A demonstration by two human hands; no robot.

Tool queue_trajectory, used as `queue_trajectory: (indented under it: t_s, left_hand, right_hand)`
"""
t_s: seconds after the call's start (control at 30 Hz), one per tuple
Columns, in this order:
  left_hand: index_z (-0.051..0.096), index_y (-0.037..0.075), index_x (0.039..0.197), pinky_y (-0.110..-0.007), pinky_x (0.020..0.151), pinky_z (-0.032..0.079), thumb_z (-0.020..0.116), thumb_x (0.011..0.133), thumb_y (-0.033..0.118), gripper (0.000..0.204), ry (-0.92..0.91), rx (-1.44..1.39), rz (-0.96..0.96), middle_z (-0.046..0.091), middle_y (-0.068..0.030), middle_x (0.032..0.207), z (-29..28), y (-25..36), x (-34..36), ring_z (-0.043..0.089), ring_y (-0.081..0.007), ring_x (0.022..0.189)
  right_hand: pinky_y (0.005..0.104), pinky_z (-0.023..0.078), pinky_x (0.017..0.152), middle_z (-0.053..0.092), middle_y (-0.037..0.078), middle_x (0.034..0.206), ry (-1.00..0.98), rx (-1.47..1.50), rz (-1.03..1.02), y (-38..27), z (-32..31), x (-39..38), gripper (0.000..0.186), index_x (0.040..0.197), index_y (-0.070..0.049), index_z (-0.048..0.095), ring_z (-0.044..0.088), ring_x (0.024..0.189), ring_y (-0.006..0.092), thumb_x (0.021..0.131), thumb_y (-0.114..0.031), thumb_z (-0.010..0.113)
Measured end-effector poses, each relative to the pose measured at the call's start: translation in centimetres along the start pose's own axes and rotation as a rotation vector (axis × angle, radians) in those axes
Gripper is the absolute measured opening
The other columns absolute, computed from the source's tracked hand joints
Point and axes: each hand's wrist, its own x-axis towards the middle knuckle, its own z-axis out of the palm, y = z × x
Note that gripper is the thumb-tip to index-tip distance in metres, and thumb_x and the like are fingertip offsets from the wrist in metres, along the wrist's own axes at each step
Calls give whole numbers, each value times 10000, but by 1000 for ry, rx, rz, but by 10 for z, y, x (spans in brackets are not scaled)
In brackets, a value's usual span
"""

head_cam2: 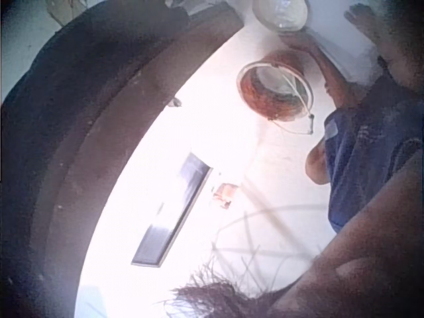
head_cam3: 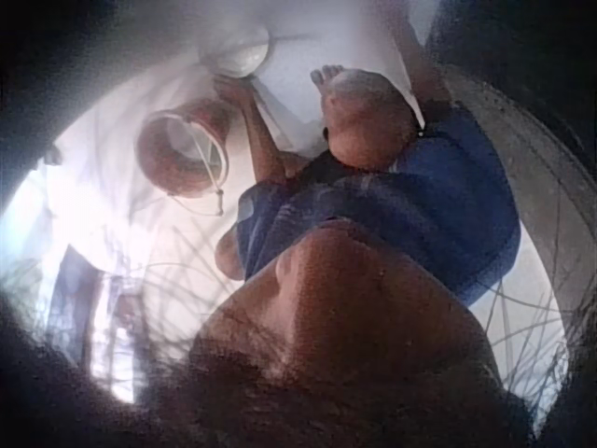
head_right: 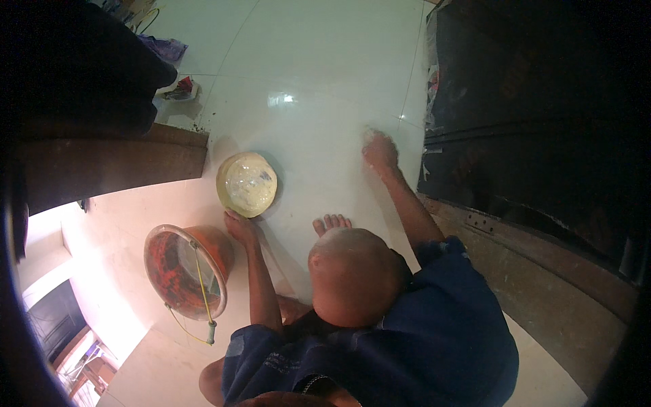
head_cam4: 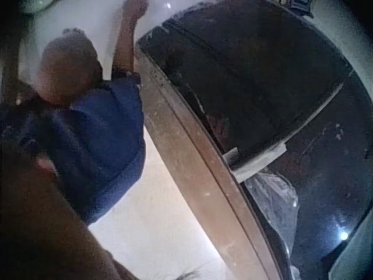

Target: The person sits on a tiled floor and applies a white grout-like substance to the gaps between tiles using a small trowel. They repeatedly scoop the substance from a yellow bowl and spread it into the grout lines, working methodically across the floor area.

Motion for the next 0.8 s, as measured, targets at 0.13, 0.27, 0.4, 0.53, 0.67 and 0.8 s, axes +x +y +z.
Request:
queue_trajectory:
  t_s: [0.13,0.27,0.4,0.53,0.67,0.8]
  left_hand:
    - [546,-52,940,-467,743,420,319,986,318,436,22,37,-2,583,-252,900,-2,-2,2,551,-421,840]
    - [548,-60,926,-467,726,424,337,983,290,413,16,52,-64,587,-258,884,0,-5,1,555,-425,810]
    - [550,-65,916,-470,707,424,344,982,277,404,57,42,-25,590,-252,849,2,-3,-5,559,-419,788]
    - [564,-54,946,-451,725,434,342,980,276,399,38,45,-100,608,-244,887,-6,-2,-2,582,-396,820]
    - [559,-55,894,-471,710,425,343,983,285,412,1,-10,-64,592,-245,865,-8,1,-2,558,-417,789]
    - [553,-45,902,-465,711,424,344,982,292,404,5,-42,-36,590,-237,853,12,14,-5,557,-410,794]
  right_hand:
    - [415,505,833,580,177,1098,71,-162,60,7,0,22,478,1182,-6,521,583,1026,334,763,-191,658]
    - [439,505,827,549,177,1123,59,-259,19,-35,31,21,423,1108,7,567,576,1003,336,763,-211,677]
    - [441,509,815,534,176,1119,13,-306,-198,-76,54,12,345,1025,11,607,569,990,328,763,-201,682]
    - [438,514,801,526,175,1108,-156,-248,-369,-111,56,17,319,1018,12,604,573,977,330,778,-189,659]
    - [430,517,794,494,156,1174,13,-178,-366,-141,44,60,275,1023,0,614,573,979,339,828,-189,569]
    - [424,525,772,471,147,1202,239,-315,-365,-151,84,93,284,1032,8,621,536,1044,327,878,-201,506]
